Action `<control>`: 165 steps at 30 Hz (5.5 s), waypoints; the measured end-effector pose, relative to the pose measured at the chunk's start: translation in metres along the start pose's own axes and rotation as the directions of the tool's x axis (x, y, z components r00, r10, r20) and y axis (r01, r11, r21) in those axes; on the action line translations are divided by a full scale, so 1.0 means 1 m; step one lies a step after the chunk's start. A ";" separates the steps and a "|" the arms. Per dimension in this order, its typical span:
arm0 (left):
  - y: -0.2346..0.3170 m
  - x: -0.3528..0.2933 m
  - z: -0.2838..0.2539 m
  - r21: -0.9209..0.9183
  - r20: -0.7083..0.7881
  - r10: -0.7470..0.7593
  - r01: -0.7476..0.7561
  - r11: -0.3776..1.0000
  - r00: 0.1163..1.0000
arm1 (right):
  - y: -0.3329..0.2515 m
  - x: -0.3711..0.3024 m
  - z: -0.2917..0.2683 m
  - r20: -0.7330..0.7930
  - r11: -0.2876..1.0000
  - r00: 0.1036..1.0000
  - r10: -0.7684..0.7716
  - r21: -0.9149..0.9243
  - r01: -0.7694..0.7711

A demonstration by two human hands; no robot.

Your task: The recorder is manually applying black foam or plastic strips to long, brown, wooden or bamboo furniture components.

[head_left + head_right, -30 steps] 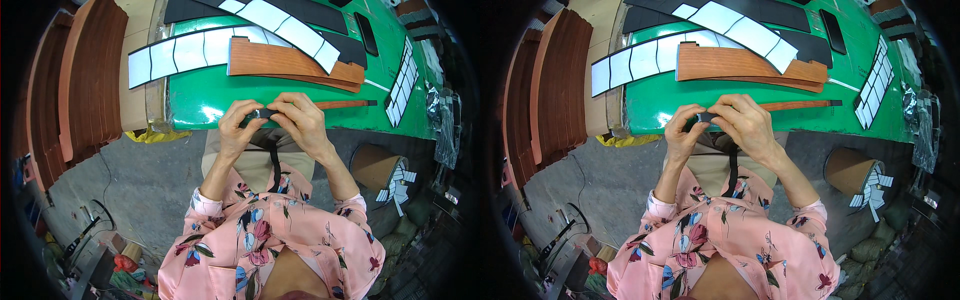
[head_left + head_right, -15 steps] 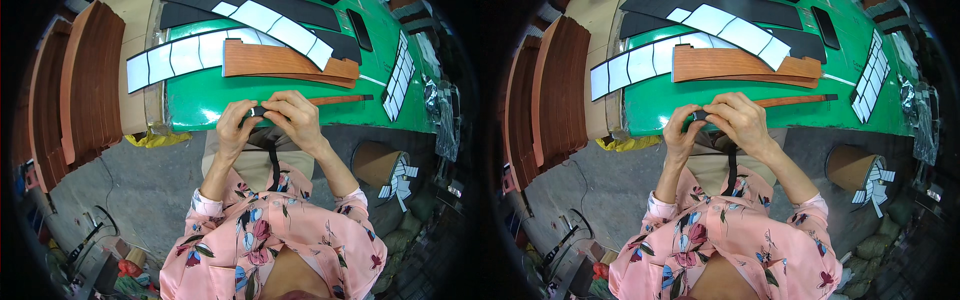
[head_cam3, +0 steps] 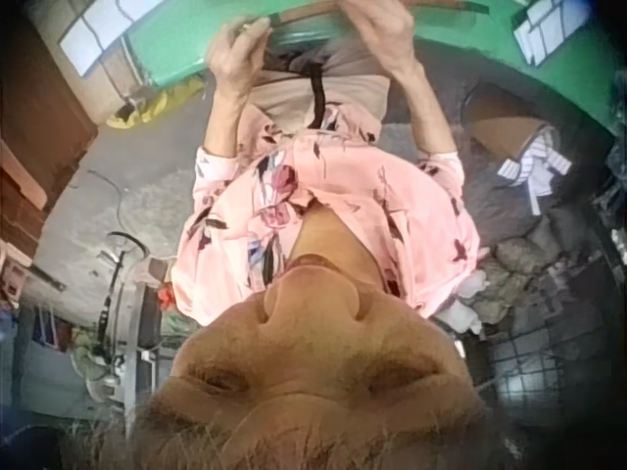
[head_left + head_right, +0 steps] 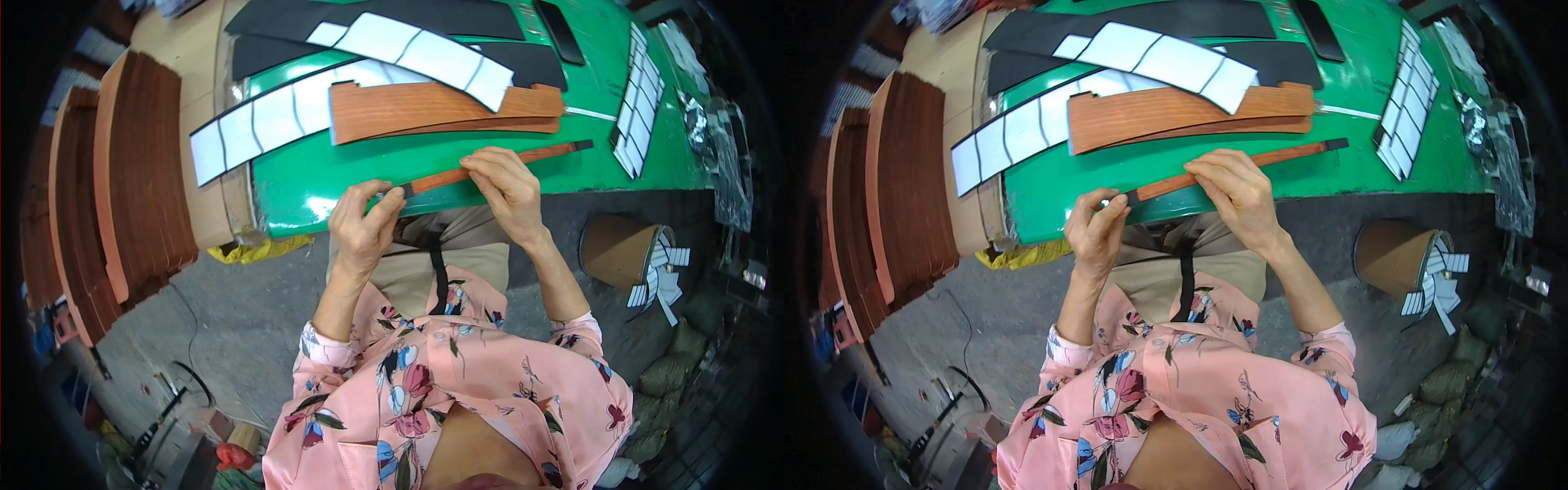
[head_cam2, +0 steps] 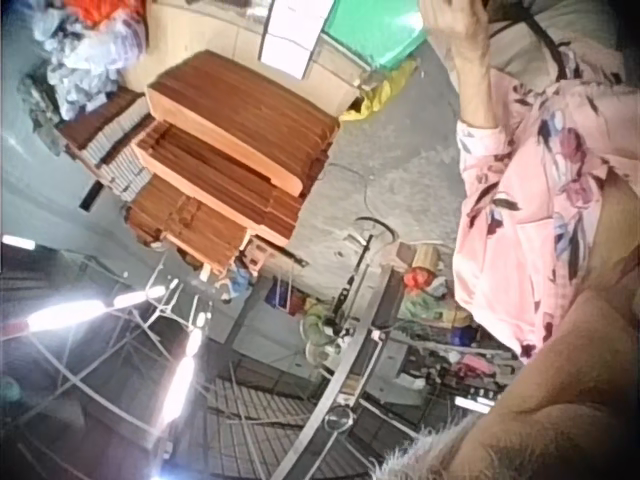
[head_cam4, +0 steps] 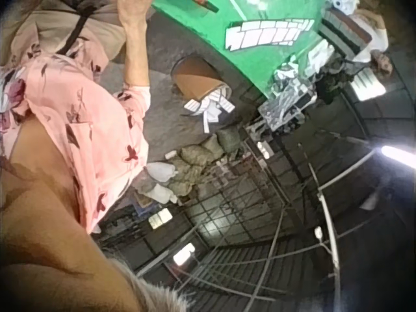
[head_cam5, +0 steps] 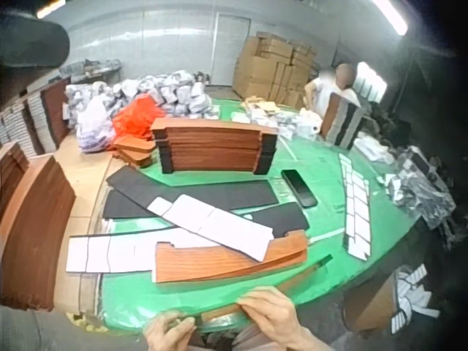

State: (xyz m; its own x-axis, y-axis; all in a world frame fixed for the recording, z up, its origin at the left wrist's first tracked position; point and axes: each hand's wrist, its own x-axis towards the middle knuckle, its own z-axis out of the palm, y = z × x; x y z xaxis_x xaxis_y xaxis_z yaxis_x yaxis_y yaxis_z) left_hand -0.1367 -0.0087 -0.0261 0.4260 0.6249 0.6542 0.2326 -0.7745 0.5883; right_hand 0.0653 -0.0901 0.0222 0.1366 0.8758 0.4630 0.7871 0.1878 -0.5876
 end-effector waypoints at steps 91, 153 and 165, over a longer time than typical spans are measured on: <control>-0.056 0.065 -0.021 0.341 0.131 -0.525 0.459 0.820 0.841 | 0.127 0.112 -0.044 0.078 0.759 0.837 0.542 -0.472 -0.448; -0.037 0.003 -0.026 -0.396 0.234 -0.500 0.552 0.734 0.834 | 0.146 -0.039 -0.059 0.005 0.784 0.942 0.335 0.554 -0.281; -0.042 0.016 -0.047 -0.321 0.272 -0.566 0.628 0.709 0.778 | 0.138 -0.033 -0.076 0.024 0.682 0.863 0.505 0.602 -0.416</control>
State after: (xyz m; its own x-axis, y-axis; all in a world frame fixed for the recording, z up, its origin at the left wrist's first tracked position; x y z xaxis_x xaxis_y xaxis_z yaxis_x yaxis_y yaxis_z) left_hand -0.1809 0.0380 -0.0181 0.4375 0.8980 0.0468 0.1513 -0.1248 0.9806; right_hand 0.2148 -0.1266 -0.0233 0.5004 0.8614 0.0869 0.1182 0.0315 -0.9925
